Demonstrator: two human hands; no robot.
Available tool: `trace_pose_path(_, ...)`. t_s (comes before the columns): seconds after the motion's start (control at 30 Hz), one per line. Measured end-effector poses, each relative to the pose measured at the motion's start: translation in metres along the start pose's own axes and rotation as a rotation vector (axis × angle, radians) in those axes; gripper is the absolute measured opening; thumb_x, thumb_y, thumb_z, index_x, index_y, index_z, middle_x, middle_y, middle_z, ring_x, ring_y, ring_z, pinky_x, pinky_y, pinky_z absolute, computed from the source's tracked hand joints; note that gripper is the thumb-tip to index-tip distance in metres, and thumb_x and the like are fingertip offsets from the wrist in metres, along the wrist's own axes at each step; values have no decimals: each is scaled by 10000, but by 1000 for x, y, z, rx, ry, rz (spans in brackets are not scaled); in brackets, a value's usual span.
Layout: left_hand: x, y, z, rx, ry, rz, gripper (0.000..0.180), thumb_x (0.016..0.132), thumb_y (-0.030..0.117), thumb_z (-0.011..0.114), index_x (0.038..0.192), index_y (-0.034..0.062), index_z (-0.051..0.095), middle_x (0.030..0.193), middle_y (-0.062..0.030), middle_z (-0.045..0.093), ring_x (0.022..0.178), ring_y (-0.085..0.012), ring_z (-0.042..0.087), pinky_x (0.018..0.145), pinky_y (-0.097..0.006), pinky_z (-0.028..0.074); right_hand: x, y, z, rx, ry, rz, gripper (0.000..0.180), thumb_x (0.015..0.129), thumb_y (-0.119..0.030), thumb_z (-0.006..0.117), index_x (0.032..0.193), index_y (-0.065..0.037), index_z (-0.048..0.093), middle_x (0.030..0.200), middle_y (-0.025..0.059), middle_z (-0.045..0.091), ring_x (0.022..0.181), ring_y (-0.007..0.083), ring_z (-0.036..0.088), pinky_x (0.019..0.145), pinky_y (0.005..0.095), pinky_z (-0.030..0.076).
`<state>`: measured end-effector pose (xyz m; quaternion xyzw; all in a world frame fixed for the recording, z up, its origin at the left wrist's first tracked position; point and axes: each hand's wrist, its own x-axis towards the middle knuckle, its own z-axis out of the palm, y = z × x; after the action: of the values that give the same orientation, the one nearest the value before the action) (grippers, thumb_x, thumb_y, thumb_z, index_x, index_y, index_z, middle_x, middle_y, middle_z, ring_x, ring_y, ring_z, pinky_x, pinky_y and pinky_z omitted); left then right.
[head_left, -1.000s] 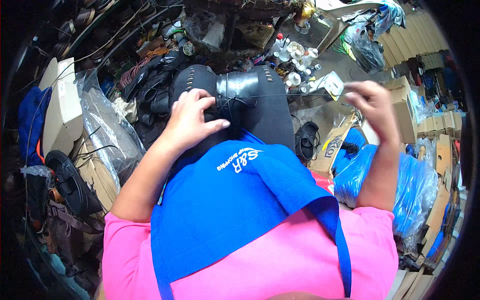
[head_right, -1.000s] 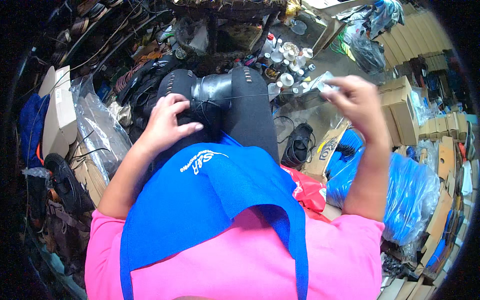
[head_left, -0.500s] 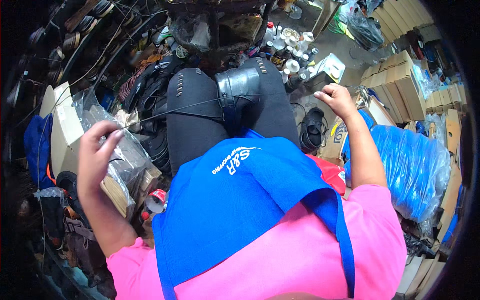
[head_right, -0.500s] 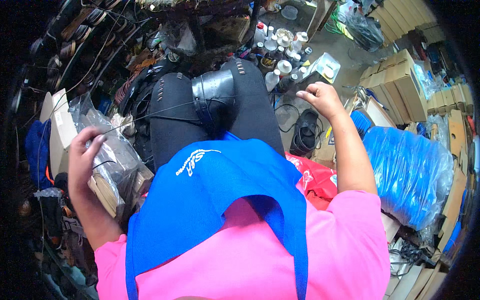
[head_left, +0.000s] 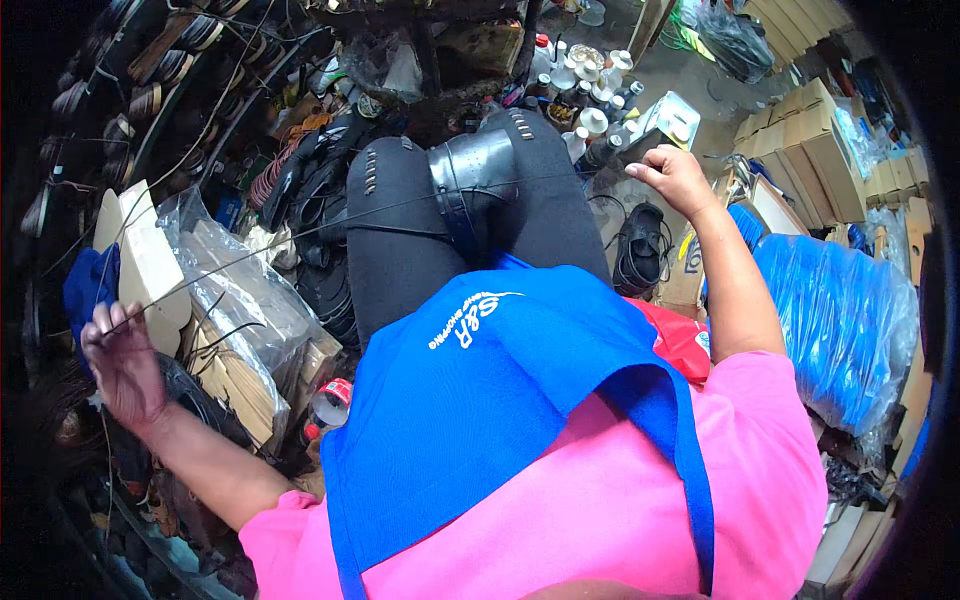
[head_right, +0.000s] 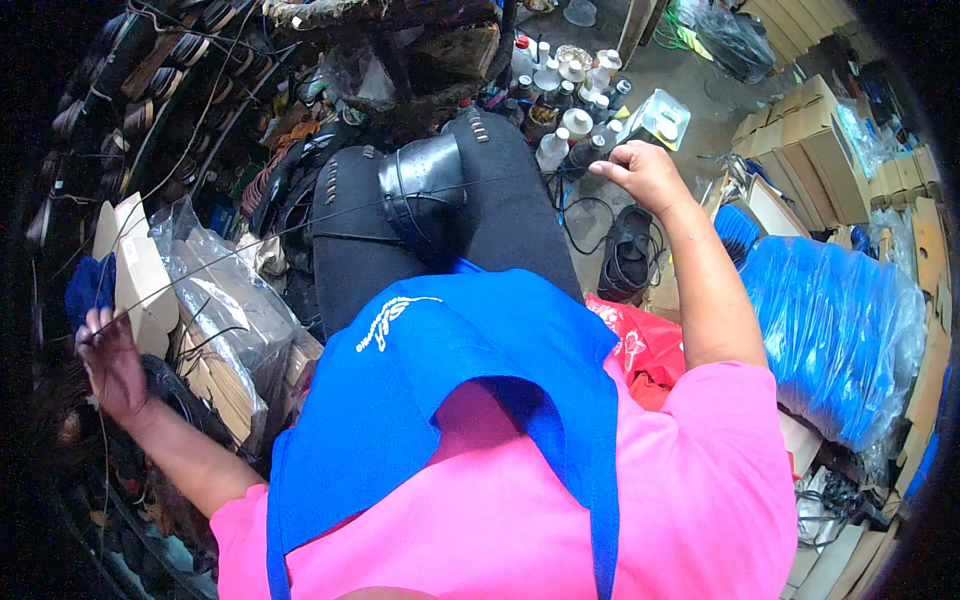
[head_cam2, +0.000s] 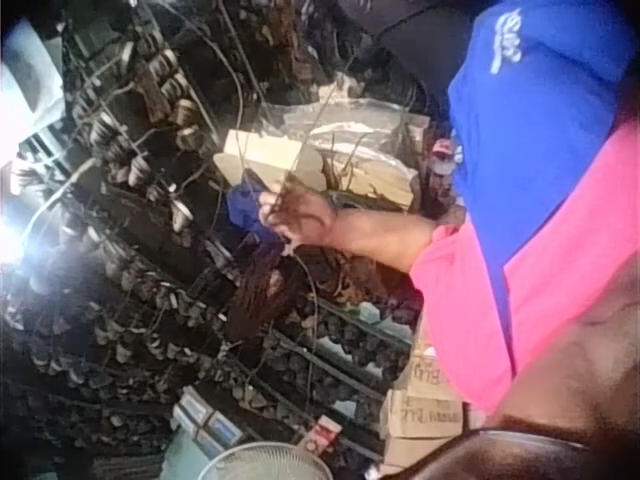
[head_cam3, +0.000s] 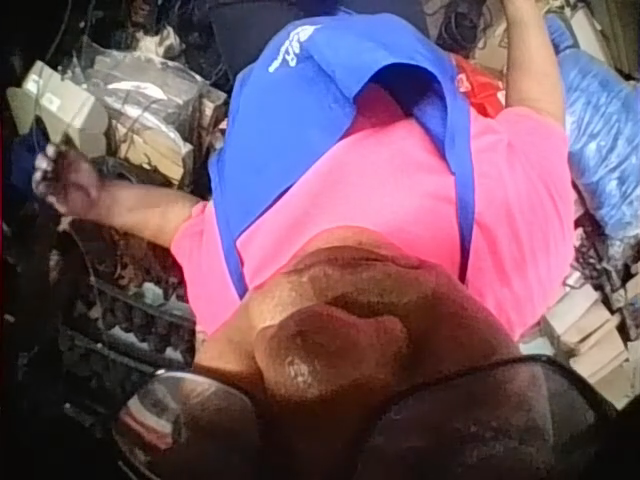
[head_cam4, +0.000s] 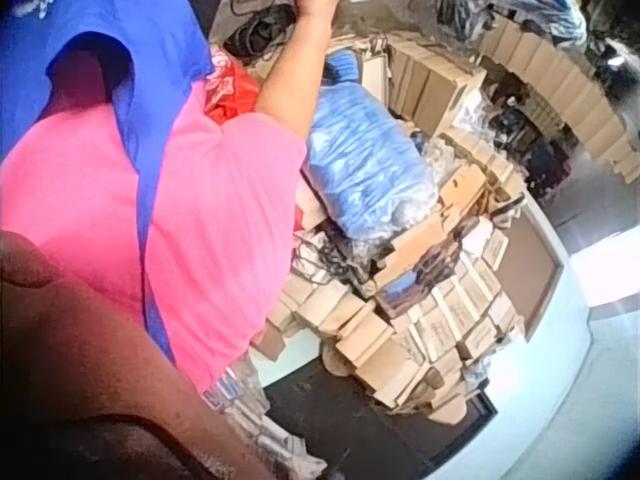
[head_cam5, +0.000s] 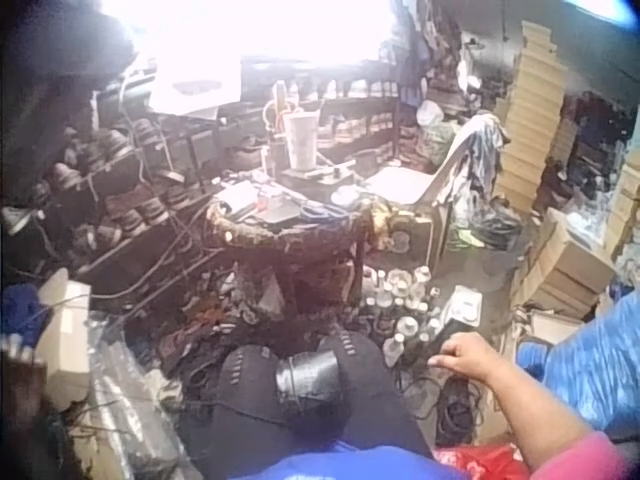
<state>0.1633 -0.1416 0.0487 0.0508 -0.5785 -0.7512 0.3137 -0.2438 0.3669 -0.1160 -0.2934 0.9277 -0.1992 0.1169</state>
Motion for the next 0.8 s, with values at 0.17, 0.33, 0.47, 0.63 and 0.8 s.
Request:
trace_pose_path(0.17,24,-40,-10,-622,-87,-141,142,973,161,466,956,21,481,701,-24,437,627,-105,493,680,-265,390,-7,0,-4,-42,3,-24,425,785,-404,685,679,-6,582,663,140,520,627,272,519,598,379,416)
trace_pose_path(0.33,11,-71,6,-10,381,-294,302,927,187,547,1182,31,503,732,-5,485,637,-103,470,671,-233,391,-11,-5,-1,-48,-17,-39,417,791,-402,679,686,-9,588,670,138,519,638,281,526,600,382,420)
trace_pose_path(0.47,-3,-139,40,773,-1,-546,283,823,112,645,1087,12,629,1046,-55,603,963,-120,559,857,-283,454,-9,14,11,-50,10,-58,381,800,-388,677,722,-20,620,704,128,547,678,279,548,622,373,430)
trace_pose_path(0.63,-22,-191,139,1139,-483,-88,564,642,305,776,1153,132,614,1434,-171,320,1347,-376,260,1080,-468,244,-1,1,10,-21,-26,-2,350,795,-360,694,745,-18,639,708,108,557,664,237,549,627,348,434)
trace_pose_path(0.8,-7,-162,134,515,-352,-587,167,862,81,573,1016,19,555,889,-122,634,831,-197,640,771,-308,506,-1,10,10,60,21,21,361,785,-366,707,745,-13,640,687,100,547,637,219,521,611,339,423)
